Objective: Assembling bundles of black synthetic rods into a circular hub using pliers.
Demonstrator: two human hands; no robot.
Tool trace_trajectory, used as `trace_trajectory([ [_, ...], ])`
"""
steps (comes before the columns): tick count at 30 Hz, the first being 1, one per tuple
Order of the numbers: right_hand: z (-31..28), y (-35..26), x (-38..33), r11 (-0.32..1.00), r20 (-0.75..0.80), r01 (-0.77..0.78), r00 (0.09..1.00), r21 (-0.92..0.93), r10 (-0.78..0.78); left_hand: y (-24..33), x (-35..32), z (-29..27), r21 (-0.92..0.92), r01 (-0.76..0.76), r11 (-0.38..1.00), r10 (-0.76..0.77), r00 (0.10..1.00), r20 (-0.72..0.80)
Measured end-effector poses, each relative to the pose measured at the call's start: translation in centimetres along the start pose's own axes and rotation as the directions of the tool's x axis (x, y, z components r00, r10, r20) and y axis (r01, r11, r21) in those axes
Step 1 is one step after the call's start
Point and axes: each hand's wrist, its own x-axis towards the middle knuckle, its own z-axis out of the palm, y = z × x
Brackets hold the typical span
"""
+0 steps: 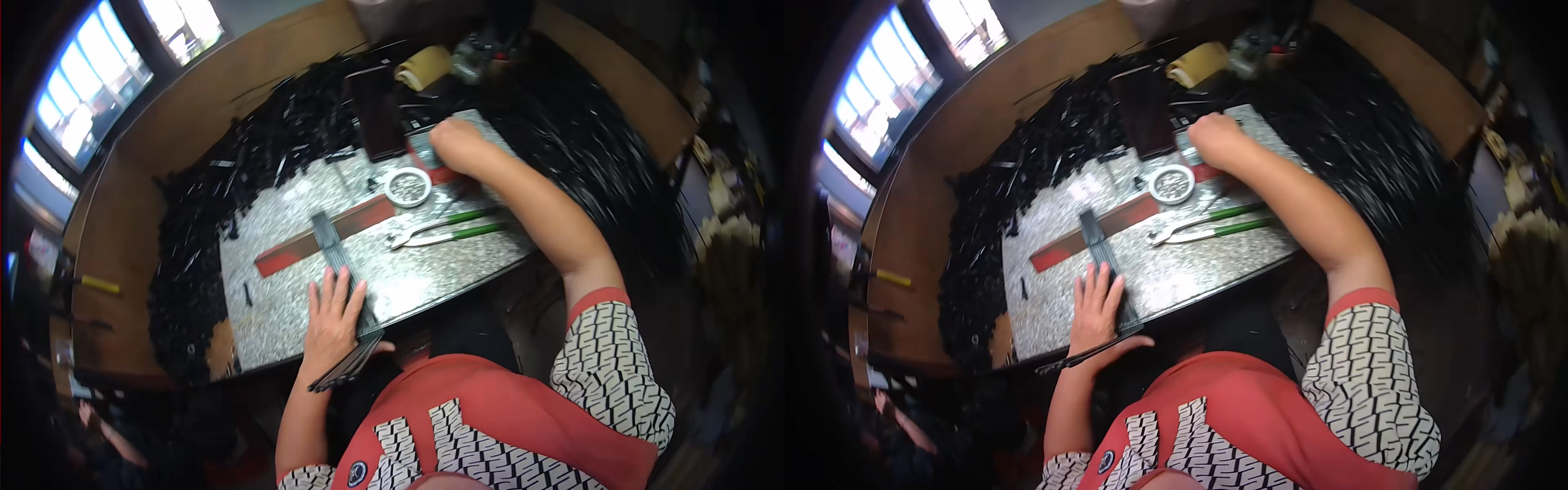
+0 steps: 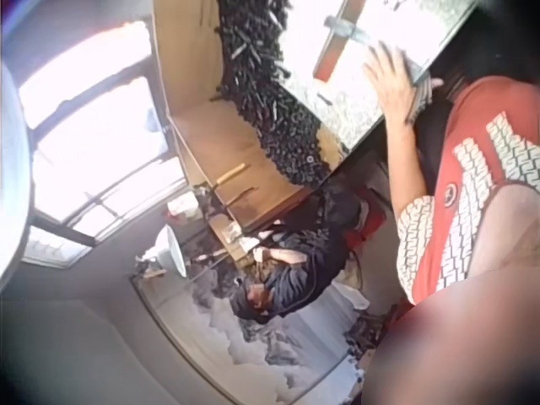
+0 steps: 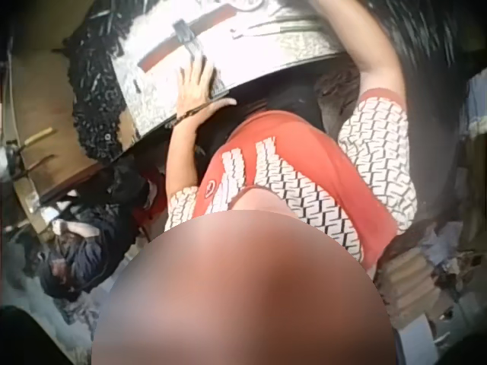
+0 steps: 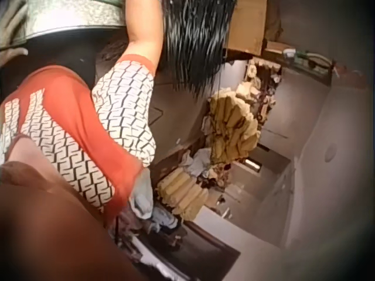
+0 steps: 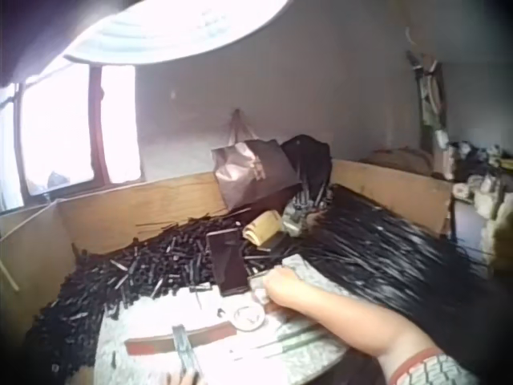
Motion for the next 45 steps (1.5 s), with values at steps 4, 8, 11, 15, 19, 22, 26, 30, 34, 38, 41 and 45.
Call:
trace_trajectory([
  [4, 0.9, 0.4, -0.9, 0.997, -0.104, 0.049, 0.994, 0.067, -0.042, 0.4, -0.6, -2.4, -0.464, -0.029, 0.885, 0.005, 0.999, -0.054],
  [8, 2.3, 1.6, -1.6, 0.997, -0.153, 0.026, 0.988, 0.079, -0.014, 3.2, 0.4, -6.0, -0.867, -0.16, 0.472, 0.014, 0.985, -0.174],
  [11, 2.6, 1.9, -2.0, 0.995, -0.176, 0.006, 0.984, 0.099, 0.012, 5.2, 0.8, -7.7, -0.898, -0.254, 0.359, -0.091, 0.948, -0.305],
  [15, 1.4, 1.6, -2.9, 0.967, -0.286, 0.006, 0.956, 0.254, 0.069, 5.4, 1.0, -8.1, -0.696, -0.37, 0.616, -0.017, 0.876, -0.481],
  [19, -3.4, -1.2, -4.5, 0.881, -0.286, 0.086, 0.957, 0.465, 0.058, 5.3, 1.0, -8.1, -0.577, -0.305, 0.757, -0.063, 0.846, -0.53],
  [22, -7.5, -5.4, -6.1, 0.776, -0.391, 0.305, 0.917, 0.552, -0.082, 5.8, 0.1, -9.0, -0.729, -0.131, 0.671, -0.248, 0.888, -0.388],
  [26, -10.6, -8.2, -9.5, 0.639, -0.624, 0.603, 0.745, 0.477, -0.236, 4.7, 2.7, -8.9, -0.822, -0.059, 0.567, -0.352, 0.884, -0.307],
  [30, -14.2, -10.1, -12.3, 0.577, -0.607, 0.663, 0.723, 0.478, -0.329, 4.1, 2.6, -9.1, -0.795, -0.072, 0.602, -0.325, 0.887, -0.327],
  [34, -15.1, -10.8, -12.6, 0.529, -0.645, 0.721, 0.67, 0.448, -0.368, 4.2, 2.4, -9.5, -0.747, -0.106, 0.657, -0.262, 0.897, -0.357],
  [38, -15.5, -11.0, -12.4, 0.521, -0.654, 0.745, 0.644, 0.417, -0.397, 4.0, 2.4, -9.4, -0.74, -0.137, 0.659, -0.227, 0.901, -0.369],
  [41, -15.8, -11.0, -12.3, 0.516, -0.644, 0.749, 0.643, 0.415, -0.415, 3.9, 2.5, -9.6, -0.708, -0.147, 0.69, -0.188, 0.909, -0.372],
  [45, -15.8, -11.1, -12.2, 0.527, -0.658, 0.756, 0.628, 0.388, -0.417, 3.8, 2.7, -9.6, -0.714, -0.147, 0.685, -0.175, 0.917, -0.358],
])
